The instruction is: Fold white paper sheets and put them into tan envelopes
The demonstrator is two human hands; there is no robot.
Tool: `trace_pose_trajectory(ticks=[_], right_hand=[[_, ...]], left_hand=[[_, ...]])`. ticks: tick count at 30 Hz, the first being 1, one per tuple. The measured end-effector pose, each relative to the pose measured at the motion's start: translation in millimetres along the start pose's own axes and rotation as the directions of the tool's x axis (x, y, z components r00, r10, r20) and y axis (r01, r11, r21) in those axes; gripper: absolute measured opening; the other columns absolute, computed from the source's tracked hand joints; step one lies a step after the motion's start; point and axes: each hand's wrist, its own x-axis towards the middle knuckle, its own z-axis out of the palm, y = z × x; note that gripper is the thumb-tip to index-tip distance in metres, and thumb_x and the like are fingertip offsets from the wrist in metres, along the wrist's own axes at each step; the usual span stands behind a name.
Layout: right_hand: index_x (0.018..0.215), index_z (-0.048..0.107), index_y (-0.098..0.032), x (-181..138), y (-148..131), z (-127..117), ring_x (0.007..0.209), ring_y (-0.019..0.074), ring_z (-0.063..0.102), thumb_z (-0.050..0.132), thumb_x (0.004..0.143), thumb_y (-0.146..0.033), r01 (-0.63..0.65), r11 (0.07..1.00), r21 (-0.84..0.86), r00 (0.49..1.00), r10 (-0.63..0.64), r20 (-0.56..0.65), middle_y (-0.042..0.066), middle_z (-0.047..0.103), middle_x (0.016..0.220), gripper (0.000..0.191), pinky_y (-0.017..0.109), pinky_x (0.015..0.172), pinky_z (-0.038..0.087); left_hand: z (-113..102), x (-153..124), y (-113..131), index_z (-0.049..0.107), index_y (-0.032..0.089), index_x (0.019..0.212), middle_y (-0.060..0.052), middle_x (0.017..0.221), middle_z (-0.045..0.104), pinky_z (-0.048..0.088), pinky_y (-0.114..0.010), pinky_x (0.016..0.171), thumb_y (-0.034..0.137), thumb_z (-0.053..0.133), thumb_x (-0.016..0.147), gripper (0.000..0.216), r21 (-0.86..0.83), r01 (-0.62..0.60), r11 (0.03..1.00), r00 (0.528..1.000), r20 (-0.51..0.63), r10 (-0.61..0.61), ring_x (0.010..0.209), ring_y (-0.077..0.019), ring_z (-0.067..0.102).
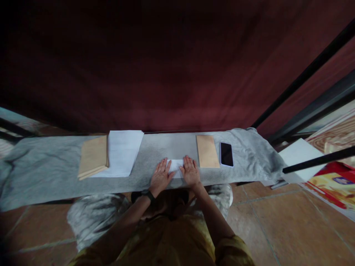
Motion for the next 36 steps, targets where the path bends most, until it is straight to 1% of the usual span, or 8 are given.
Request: trace_pose_trajectory(ticks=[5,9,11,15,19,26,31,36], right_hand=[[0.153,0.033,-0.009,-1.8,7.8,-0.1,0.14,0.0293,0.041,0.028,0.104,-0.043,-0.035,0.999,0.0,0.999,0.035,-0.023,0.017,0.041,0.153,0.059,0.048,0.115,0.03],[0.154,0.03,-0.008,-7.8,-3.4,-2.5,0.141,0.029,0.039,0.027,0.105,-0.041,-0.105,0.994,0.021,0.991,0.106,-0.08,0.019,0.041,0.153,0.059,0.048,0.114,0.031],[0.154,0.03,-0.01,-14.9,-13.0,-5.1,0.142,0.0275,0.038,0.029,0.105,-0.04,-0.057,0.998,0.039,0.996,0.059,-0.062,0.017,0.039,0.155,0.058,0.047,0.115,0.031],[0.15,0.039,-0.016,-32.6,-25.7,-11.5,0.143,0.0255,0.037,0.034,0.104,-0.038,0.084,0.994,0.063,0.996,-0.084,0.003,0.012,0.04,0.155,0.051,0.046,0.117,0.029],[0.15,0.039,-0.015,-42.0,-22.2,-16.9,0.141,0.0259,0.039,0.037,0.104,-0.037,0.056,0.997,0.047,0.998,-0.056,-0.008,0.013,0.041,0.155,0.051,0.047,0.117,0.027],[0.153,0.034,-0.013,-41.6,-16.3,-20.0,0.139,0.0266,0.042,0.035,0.104,-0.036,0.032,0.998,0.045,0.999,-0.031,-0.035,0.015,0.044,0.152,0.053,0.048,0.117,0.026],[0.151,0.036,-0.012,-41.6,-17.6,-19.7,0.139,0.027,0.042,0.036,0.104,-0.037,0.013,0.999,0.039,0.999,-0.012,-0.034,0.015,0.046,0.151,0.054,0.048,0.118,0.025],[0.151,0.036,-0.013,-41.8,-17.9,-15.9,0.138,0.0273,0.043,0.037,0.103,-0.037,0.007,0.999,0.047,0.999,-0.005,-0.045,0.015,0.046,0.15,0.054,0.048,0.118,0.025]], left_hand=[[2.8,-1.0,-0.5,0.037,0.011,0.15,-0.019,0.158,0.033,0.028,-0.047,0.119,0.055,0.038,0.097,0.069,-0.001,-0.002,1.0,1.0,-0.019,0.002,0.147,-0.0302,0.03],[3.7,-1.4,0.0,0.037,0.011,0.15,-0.019,0.158,0.033,0.027,-0.048,0.119,0.055,0.039,0.097,0.069,-0.003,-0.005,1.0,1.0,-0.023,0.005,0.147,-0.0301,0.03],[2.7,-1.2,0.7,0.038,0.011,0.15,-0.019,0.158,0.032,0.027,-0.048,0.119,0.054,0.039,0.097,0.068,-0.007,-0.002,1.0,1.0,-0.024,0.002,0.147,-0.0301,0.03],[-0.5,-0.9,1.8,0.039,0.01,0.149,-0.019,0.159,0.03,0.027,-0.047,0.119,0.052,0.04,0.097,0.066,-0.009,0.001,1.0,1.0,-0.019,-0.001,0.148,-0.0306,0.028],[-1.6,-0.5,2.8,0.038,0.011,0.15,-0.018,0.159,0.029,0.026,-0.049,0.12,0.052,0.041,0.097,0.067,-0.015,0.012,1.0,1.0,-0.02,-0.012,0.148,-0.0311,0.027],[-1.5,-3.2,2.8,0.034,0.009,0.151,-0.017,0.156,0.036,0.025,-0.05,0.12,0.049,0.03,0.1,0.065,-0.007,0.115,0.993,0.993,-0.033,-0.115,0.147,-0.0285,0.031],[-2.1,-10.3,-11.5,0.035,0.008,0.151,-0.016,0.155,0.039,0.026,-0.05,0.12,0.042,0.027,0.101,0.06,0.0,0.161,0.987,0.985,-0.056,-0.161,0.146,-0.0279,0.032],[-5.3,-11.1,-14.8,0.033,0.007,0.151,-0.019,0.155,0.038,0.024,-0.058,0.118,0.037,0.027,0.101,0.059,-0.007,0.3,0.954,0.945,-0.135,-0.298,0.147,-0.0326,0.029]])
